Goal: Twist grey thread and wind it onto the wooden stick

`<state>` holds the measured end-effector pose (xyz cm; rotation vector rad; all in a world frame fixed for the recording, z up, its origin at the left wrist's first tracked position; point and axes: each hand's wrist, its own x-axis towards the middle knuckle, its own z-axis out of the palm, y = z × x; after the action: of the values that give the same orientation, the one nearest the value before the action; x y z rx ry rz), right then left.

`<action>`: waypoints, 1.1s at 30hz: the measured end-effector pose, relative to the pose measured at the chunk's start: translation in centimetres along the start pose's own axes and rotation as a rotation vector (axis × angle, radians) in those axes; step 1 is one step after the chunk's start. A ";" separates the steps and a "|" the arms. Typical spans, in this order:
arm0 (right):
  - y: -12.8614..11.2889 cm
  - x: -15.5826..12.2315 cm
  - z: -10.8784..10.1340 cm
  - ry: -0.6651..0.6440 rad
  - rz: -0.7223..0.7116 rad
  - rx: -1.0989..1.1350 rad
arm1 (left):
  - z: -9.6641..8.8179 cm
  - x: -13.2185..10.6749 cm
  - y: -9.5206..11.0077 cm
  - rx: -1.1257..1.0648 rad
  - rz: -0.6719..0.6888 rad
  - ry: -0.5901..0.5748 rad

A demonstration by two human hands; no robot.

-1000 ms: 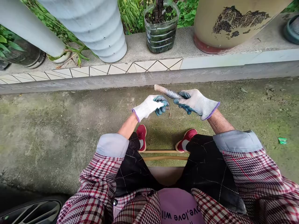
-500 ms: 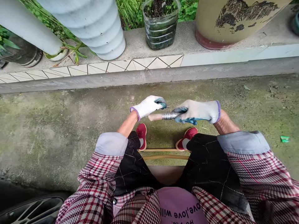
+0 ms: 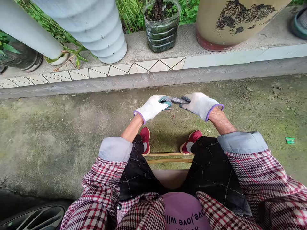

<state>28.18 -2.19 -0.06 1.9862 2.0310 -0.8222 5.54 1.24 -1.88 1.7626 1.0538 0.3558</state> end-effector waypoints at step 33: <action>-0.4 -0.8 0.6 -0.022 -0.059 0.003 | 0.1 0.4 -1.1 -0.021 -0.033 -0.071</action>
<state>27.69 -3.18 -0.06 1.9183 2.0869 -0.8551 5.25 1.59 -2.97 1.7247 1.0232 0.2810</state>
